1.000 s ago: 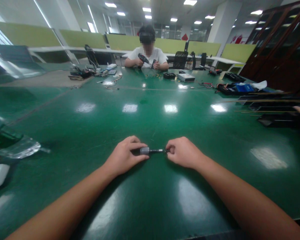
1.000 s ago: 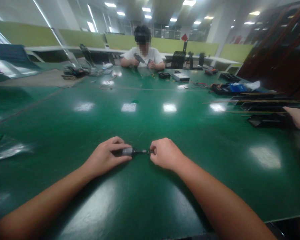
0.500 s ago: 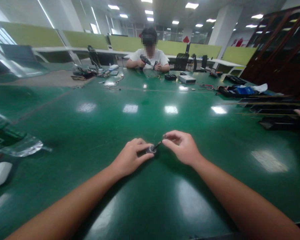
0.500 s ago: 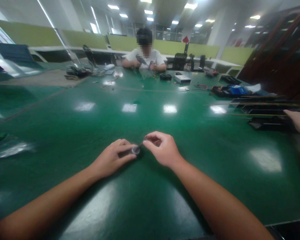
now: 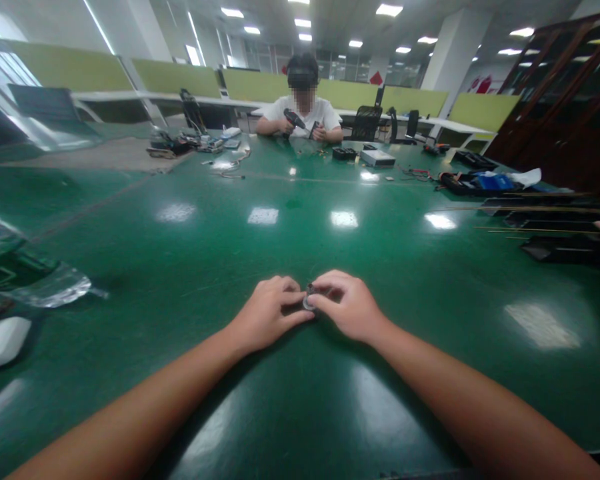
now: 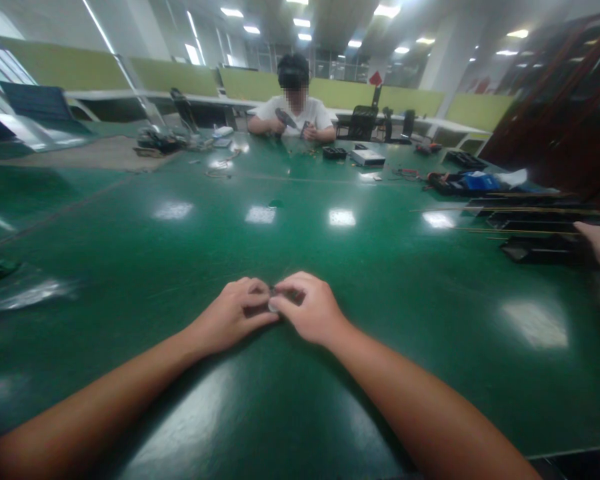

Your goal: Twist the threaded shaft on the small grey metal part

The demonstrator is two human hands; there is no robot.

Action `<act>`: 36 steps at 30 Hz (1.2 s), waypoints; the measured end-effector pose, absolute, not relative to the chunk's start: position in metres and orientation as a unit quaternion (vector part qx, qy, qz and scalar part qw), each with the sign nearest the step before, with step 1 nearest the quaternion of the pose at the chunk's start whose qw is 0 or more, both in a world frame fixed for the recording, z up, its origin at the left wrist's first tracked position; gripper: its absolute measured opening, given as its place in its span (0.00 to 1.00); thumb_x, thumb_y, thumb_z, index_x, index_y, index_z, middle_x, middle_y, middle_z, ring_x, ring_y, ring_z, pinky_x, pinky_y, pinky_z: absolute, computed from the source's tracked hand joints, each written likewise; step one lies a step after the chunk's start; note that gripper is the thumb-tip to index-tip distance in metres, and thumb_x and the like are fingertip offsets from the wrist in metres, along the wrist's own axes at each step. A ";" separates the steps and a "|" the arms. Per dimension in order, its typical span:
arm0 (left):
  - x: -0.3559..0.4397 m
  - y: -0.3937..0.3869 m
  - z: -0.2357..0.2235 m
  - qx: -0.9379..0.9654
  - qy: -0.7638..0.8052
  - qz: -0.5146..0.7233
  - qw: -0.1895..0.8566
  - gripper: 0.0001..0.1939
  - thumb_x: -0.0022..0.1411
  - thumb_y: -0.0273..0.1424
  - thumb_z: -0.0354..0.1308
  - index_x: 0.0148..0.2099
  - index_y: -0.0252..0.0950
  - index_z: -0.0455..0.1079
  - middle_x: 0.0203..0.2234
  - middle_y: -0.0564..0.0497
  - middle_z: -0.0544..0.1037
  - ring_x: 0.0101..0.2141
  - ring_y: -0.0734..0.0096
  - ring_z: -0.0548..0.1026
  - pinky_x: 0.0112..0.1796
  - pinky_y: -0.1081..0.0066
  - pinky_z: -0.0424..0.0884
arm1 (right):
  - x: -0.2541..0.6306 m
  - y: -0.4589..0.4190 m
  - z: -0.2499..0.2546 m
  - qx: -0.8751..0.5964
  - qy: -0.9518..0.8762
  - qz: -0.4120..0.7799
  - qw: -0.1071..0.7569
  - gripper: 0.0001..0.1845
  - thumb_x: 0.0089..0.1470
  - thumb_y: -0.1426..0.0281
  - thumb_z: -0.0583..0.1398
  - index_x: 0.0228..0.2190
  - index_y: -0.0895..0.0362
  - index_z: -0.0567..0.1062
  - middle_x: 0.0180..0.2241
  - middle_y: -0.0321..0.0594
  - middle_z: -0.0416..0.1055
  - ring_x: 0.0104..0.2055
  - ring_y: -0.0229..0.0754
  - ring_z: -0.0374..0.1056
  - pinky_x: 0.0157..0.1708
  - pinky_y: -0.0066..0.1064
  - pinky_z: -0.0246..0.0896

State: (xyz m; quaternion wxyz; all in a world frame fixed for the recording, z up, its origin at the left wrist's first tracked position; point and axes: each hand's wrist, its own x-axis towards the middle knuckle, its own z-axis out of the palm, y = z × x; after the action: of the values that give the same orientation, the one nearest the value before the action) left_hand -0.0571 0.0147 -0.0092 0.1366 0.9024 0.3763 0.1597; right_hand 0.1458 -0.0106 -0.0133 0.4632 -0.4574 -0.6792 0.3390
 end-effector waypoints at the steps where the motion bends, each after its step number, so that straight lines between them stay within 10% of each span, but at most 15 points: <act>1: -0.057 0.015 -0.010 0.902 0.376 0.161 0.135 0.15 0.66 0.45 0.59 0.48 0.45 0.79 0.41 0.48 0.77 0.42 0.60 0.72 0.44 0.63 0.64 | 0.145 -0.011 -0.015 -0.455 -0.696 0.327 0.449 0.06 0.51 0.71 0.66 0.34 0.56 0.81 0.37 0.40 0.79 0.39 0.40 0.74 0.39 0.30 0.67; 36: -0.057 0.015 -0.012 0.895 0.382 0.175 0.150 0.13 0.64 0.42 0.62 0.48 0.45 0.78 0.38 0.49 0.77 0.40 0.61 0.72 0.43 0.63 0.63 | 0.147 -0.011 -0.009 -0.444 -0.715 0.295 0.452 0.07 0.52 0.71 0.67 0.35 0.55 0.80 0.37 0.39 0.77 0.37 0.39 0.72 0.36 0.28 0.66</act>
State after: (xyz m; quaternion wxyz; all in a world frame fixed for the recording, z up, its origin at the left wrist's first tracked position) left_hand -0.0570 0.0153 -0.0115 0.1504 0.8949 0.3818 0.1752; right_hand 0.1467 -0.0112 -0.0092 0.4522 -0.4443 -0.7149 0.2951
